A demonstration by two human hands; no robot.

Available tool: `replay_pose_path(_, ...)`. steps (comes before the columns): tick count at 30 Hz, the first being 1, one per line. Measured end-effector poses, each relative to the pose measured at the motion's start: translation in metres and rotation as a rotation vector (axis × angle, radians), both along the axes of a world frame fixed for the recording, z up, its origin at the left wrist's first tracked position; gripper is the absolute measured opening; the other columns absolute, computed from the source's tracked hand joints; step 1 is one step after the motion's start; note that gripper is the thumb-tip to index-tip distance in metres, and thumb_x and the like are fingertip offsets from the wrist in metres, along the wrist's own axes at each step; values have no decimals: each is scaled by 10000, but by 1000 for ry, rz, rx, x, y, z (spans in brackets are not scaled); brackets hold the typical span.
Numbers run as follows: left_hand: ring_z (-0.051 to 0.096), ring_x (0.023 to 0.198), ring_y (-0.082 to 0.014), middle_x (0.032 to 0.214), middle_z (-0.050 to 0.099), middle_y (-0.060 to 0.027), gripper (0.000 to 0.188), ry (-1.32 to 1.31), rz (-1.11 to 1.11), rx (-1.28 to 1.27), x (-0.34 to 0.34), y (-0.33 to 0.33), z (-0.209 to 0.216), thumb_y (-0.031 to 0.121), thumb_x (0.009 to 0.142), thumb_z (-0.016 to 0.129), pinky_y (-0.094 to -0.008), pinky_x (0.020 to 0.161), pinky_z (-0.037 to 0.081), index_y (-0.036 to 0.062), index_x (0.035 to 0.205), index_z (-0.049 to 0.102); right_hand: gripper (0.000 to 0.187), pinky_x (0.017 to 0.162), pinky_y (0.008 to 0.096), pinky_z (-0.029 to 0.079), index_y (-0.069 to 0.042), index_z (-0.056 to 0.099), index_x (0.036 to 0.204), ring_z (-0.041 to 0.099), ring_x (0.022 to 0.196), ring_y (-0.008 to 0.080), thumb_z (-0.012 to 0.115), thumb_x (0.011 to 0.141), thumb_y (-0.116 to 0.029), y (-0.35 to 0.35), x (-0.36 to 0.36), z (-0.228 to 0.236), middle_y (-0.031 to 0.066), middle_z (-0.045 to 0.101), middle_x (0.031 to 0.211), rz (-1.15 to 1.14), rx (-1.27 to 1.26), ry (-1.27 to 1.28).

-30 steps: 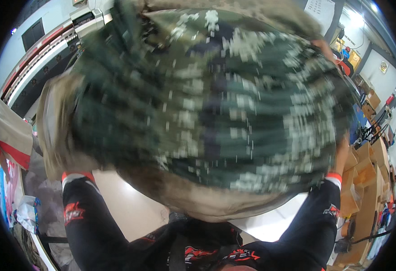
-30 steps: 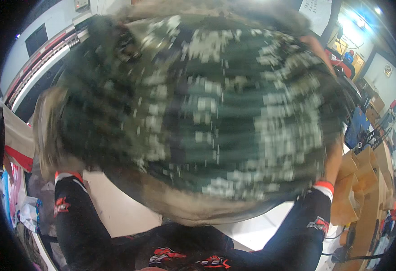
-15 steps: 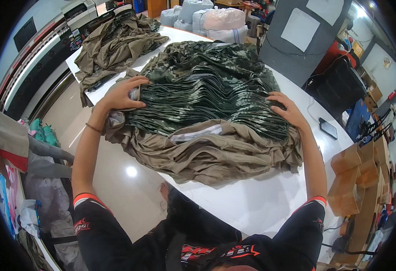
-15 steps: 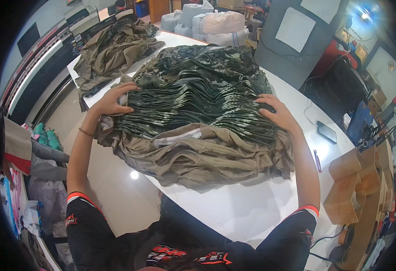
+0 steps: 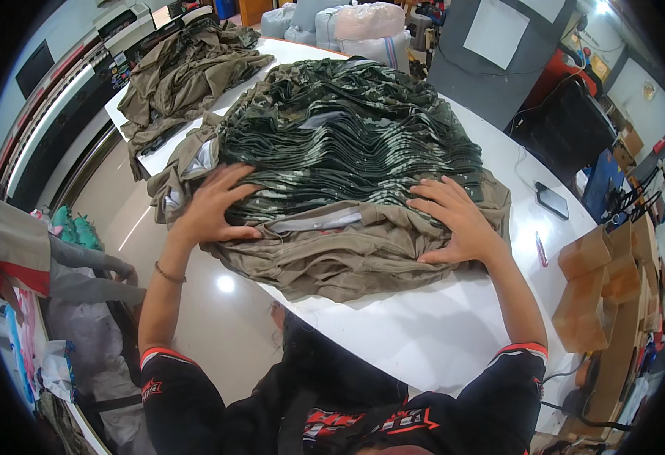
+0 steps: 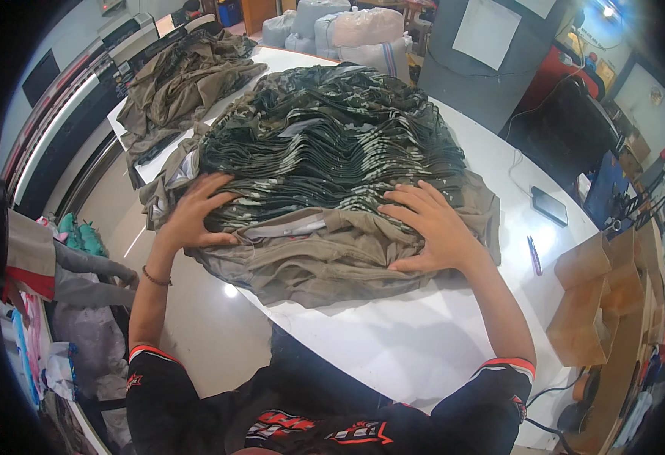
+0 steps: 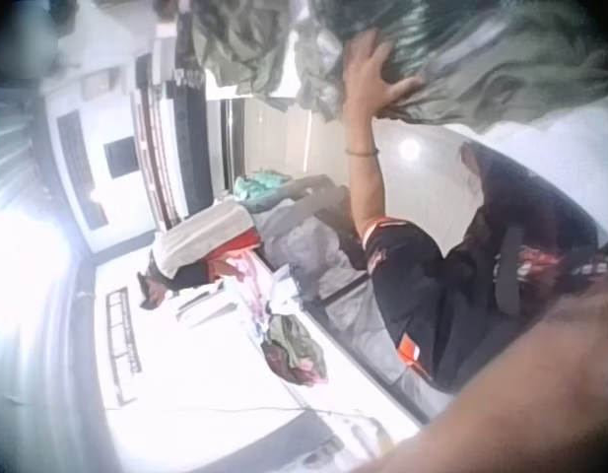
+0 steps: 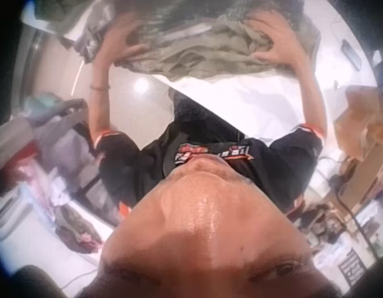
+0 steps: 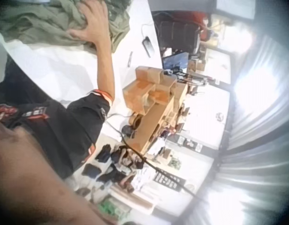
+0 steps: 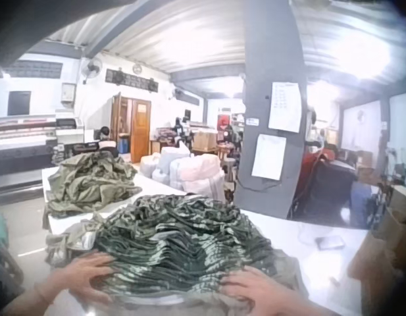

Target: The person uses a red utility knife to cut the neck tags off two shirts on a white table. They first remove the tag from a maroon sports jersey, then from a camouflage-patterned shirt, placing the cut pieces aside.

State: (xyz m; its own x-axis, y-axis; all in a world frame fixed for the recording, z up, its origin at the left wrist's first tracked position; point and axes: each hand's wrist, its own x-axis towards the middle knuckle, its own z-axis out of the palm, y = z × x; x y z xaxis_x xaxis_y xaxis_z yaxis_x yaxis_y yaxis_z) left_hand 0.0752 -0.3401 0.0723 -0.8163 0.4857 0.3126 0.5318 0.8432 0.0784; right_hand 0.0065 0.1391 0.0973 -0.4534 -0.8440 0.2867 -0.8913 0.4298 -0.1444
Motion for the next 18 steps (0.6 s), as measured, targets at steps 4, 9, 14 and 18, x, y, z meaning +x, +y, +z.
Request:
replay_pose_path(4,484,1384,-393,1477,524,-180,722,148,107,61,10,-10,7,424,707,889,-498,1149,383,85,1301,656,829,1237,549,245,-130,595,1377,426,1434,344,843,721,-572,2,13,5,139,519,1469,-52,9,-11)
replay_pose_path(9,683,1084,-255,1127,731,-125,513,232,142,546,3,-57,-1,294,806,845,-367,984,498,4,1202,696,709,1121,498,384,-85,625,1335,524,1316,349,859,764,-433,-4,33,10,153,587,1354,-130,-108,9)
replay_pose_path(14,673,1041,-188,1054,746,-104,388,308,403,842,-51,-83,3,329,939,756,-325,945,498,-8,1129,728,638,784,395,542,-66,597,1350,714,896,293,810,840,-384,-23,70,25,118,714,968,-419,-223,-390)
replay_pose_path(18,632,1147,-253,1198,700,-172,662,-17,525,772,-113,-107,-5,567,968,615,-353,1010,465,-45,1214,681,927,640,402,546,-4,300,1556,703,673,322,766,878,-430,-37,91,19,123,689,740,-347,6,-580)
